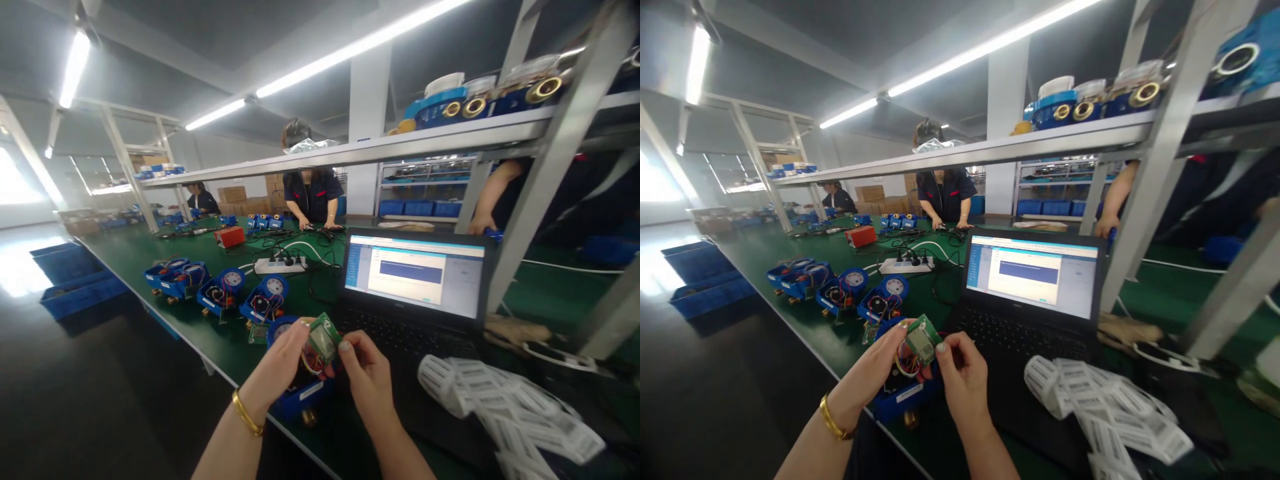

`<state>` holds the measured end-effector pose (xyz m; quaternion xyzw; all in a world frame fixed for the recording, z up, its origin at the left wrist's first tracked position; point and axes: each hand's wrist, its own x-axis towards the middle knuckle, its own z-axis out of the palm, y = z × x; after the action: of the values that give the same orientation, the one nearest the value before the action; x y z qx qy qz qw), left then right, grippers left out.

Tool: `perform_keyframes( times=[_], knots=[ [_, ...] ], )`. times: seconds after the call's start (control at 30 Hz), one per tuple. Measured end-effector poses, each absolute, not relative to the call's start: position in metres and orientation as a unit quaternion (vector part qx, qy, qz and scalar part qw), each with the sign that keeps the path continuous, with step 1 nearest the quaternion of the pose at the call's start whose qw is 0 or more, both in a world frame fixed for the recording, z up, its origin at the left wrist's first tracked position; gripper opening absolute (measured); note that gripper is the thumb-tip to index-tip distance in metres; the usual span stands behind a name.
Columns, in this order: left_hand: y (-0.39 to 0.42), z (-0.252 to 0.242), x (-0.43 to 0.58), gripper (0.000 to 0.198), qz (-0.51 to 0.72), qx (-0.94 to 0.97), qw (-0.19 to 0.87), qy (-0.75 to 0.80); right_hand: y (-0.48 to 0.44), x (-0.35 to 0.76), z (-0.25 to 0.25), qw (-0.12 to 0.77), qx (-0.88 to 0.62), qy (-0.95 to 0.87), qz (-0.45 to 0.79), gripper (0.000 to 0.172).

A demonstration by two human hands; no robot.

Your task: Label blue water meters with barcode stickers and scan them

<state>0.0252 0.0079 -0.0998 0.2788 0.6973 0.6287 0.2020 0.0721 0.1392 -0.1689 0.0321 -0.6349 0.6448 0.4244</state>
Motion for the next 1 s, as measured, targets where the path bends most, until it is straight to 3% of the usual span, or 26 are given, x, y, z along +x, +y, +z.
perform_keyframes(
  times=[1.0],
  knots=[
    [0.008,-0.091,0.027,0.044,0.613,0.29,0.216,0.703,0.139,0.069,-0.175,0.367,0.022,-0.624,0.689,0.037]
  ],
)
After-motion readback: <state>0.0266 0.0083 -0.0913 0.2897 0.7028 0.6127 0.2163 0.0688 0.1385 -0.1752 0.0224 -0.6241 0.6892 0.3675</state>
